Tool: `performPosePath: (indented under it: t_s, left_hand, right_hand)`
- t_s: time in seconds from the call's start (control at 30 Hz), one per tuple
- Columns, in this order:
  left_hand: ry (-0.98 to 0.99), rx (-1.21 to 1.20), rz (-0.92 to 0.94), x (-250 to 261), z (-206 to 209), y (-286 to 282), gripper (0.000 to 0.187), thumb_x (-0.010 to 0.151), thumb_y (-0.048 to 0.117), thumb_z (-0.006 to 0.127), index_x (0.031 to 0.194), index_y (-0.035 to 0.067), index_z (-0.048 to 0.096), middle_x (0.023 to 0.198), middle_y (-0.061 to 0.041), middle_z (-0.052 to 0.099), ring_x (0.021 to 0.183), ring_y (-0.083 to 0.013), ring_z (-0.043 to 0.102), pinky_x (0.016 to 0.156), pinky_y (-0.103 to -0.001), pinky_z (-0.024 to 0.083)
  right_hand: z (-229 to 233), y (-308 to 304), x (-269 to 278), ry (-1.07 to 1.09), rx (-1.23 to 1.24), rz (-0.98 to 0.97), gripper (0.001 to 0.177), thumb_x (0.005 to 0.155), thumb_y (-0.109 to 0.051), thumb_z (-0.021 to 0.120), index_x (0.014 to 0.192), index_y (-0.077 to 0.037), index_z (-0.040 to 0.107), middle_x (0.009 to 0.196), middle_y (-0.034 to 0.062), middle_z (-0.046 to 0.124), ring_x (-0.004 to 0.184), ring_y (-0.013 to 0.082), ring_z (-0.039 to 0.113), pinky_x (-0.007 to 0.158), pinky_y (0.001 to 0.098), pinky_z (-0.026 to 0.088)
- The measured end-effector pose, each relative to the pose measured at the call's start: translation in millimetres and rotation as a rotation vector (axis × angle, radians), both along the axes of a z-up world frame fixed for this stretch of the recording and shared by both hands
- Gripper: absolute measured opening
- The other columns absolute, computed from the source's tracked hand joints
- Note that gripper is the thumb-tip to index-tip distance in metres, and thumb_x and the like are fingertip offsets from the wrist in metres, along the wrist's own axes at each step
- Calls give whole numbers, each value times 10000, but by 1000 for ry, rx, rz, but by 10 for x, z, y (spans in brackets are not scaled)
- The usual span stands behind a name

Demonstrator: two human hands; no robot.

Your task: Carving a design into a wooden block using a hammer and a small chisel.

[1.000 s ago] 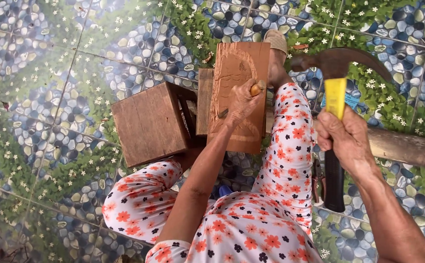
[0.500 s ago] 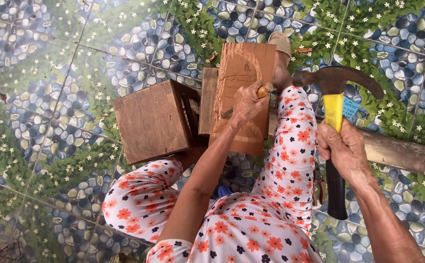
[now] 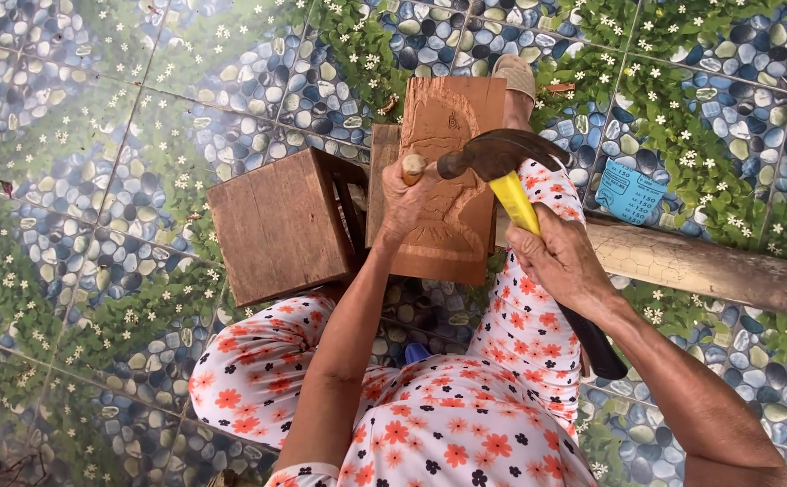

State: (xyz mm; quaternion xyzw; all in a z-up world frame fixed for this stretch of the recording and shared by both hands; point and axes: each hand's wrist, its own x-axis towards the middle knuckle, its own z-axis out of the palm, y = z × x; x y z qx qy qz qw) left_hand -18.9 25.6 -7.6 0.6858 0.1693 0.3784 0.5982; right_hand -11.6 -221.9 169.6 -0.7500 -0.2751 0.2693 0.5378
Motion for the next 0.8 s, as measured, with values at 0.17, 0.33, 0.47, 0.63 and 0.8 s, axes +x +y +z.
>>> performPosePath:
  t_s: [0.17,0.33,0.47,0.63,0.8]
  left_hand:
    - [-19,-142,-177,-469,441,161,292,886,156,760,682,136,552,570,0,498,537,-73,442,538,-263,439]
    - [-105,-318,-178,-783,455,207,306,930,157,746,692,139,553,563,-30,558,509,-88,498,525,-257,480]
    - [-183,-405,-146,-935,460,248,333,956,115,692,691,134,493,555,-20,507,482,-99,482,528,-258,464]
    - [-230,-380,-222,-760,539,256,359,970,56,659,679,116,458,522,-32,450,453,-107,434,482,-249,394]
    - [-68,-206,-246,-327,361,275,299,952,164,707,709,136,534,513,-14,534,484,-102,502,505,-239,453]
  right_hand:
    - [-66,-74,-4,4,8,-58,251,1081,-194,542,892,-30,556,549,75,534,400,138,549,377,249,475]
    - [-248,-233,7,3,-22,-152,276,1079,-190,568,867,-15,543,544,75,511,396,151,536,372,262,458]
    - [-379,-352,10,59,-22,-242,293,1085,-184,559,842,-21,534,531,78,493,380,157,517,341,278,447]
    - [-466,-344,-76,61,45,-309,280,1089,-160,564,847,-24,530,539,69,480,371,148,504,363,268,442]
    - [-611,-331,-166,126,135,-317,261,1097,-158,547,862,-46,527,574,53,483,410,119,508,400,244,447]
